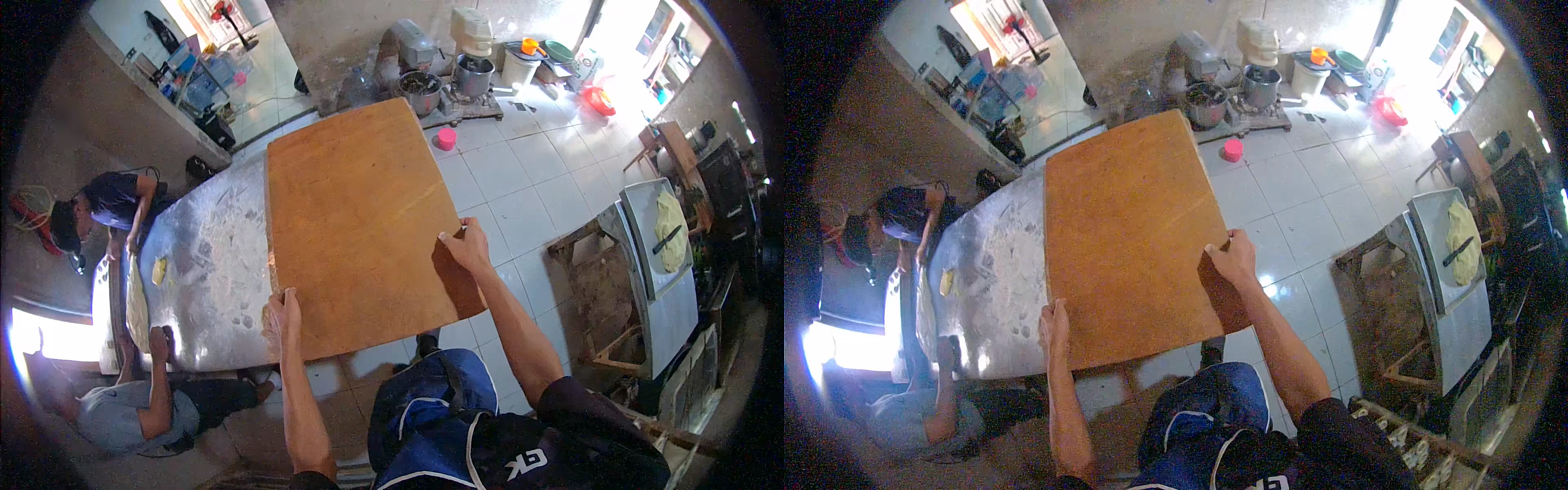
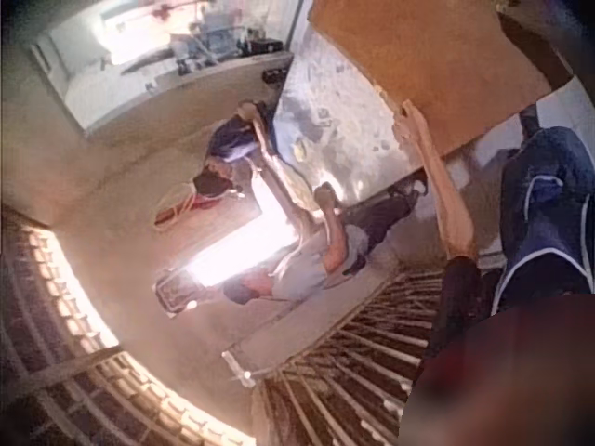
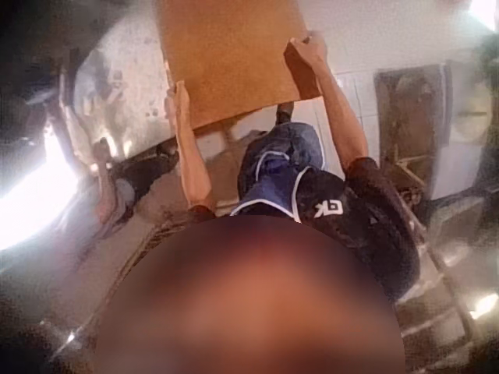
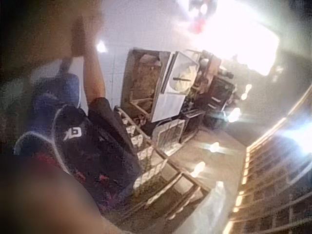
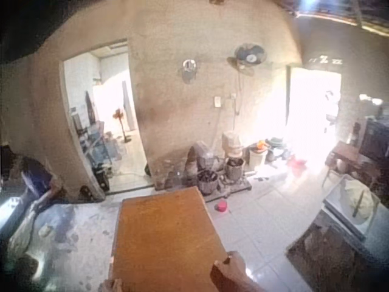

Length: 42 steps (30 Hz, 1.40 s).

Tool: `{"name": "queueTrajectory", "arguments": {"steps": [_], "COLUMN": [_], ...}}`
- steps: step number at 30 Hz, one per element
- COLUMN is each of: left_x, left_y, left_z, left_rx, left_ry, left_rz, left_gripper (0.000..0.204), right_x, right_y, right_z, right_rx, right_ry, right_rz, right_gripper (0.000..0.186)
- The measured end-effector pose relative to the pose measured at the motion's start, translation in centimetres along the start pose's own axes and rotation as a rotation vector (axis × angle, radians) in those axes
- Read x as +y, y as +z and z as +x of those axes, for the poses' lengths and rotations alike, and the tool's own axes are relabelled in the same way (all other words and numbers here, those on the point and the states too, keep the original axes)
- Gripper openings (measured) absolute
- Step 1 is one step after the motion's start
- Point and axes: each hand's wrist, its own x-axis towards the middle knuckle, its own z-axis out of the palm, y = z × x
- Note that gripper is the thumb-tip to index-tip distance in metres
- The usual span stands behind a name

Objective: The person places a wooden board on a metal table, then repeatedly picks up small round dough pieces and shapes them into rings by hand, arranging them on the board. Another person is visible in the background working with dough.

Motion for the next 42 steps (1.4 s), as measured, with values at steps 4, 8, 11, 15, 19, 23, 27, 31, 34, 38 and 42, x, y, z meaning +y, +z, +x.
{"name": "queueTrajectory", "arguments": {"steps": [4, 8, 11, 15, 19, 23, 27, 31, 34, 38, 42], "left_x": [-0.5, -1.8, -1.7, 0.3, 0.1, 0.4, 2.9, 5.7, 4.8, -0.3, -0.9], "left_y": [-1.4, -7.2, -11.8, -12.2, -12.2, -12.4, -15.1, -18.6, -15.2, -6.8, -6.0], "left_z": [1.3, 4.6, 6.0, 4.8, 2.0, 1.8, 5.8, 10.3, 10.7, 8.2, 6.1], "left_rx": [-0.078, -0.564, -0.714, -0.795, -1.045, -0.982, -0.756, -0.501, -0.34, -0.394, -0.354], "left_ry": [0.096, 0.208, 0.227, 0.407, 0.122, 0.335, 0.042, 0.058, 0.143, -0.097, 0.021], "left_rz": [0.045, -0.538, -0.881, -1.092, -1.488, -1.647, -1.678, -1.619, -1.551, -1.569, -1.561], "left_gripper": [0.064, 0.033, 0.042, 0.063, 0.07, 0.075, 0.052, 0.075, 0.058, 0.062, 0.07], "right_x": [-1.0, -4.6, -7.8, -10.8, -10.7, -11.1, -15.8, -19.9, -21.6, -21.7, -21.7], "right_y": [-0.7, -4.0, -8.8, -9.8, -8.3, -8.6, -9.5, -11.5, -11.6, -10.7, -10.9], "right_z": [0.8, 3.0, 4.1, 3.1, 2.9, 5.8, 6.2, 3.0, 3.6, 7.4, 8.0], "right_rx": [0.006, -0.327, -0.611, -0.662, -0.639, -1.079, -1.588, -0.859, -0.847, -0.852, -0.777], "right_ry": [-0.054, -0.08, -0.053, 0.062, 0.068, 0.021, -0.263, 0.298, 0.358, 0.14, -0.245], "right_rz": [-0.007, -0.105, 0.057, 0.472, 0.422, 0.746, 0.516, 1.003, 0.989, 1.001, 0.677], "right_gripper": [0.06, 0.05, 0.044, 0.04, 0.043, 0.041, 0.058, 0.022, 0.023, 0.028, 0.033]}}
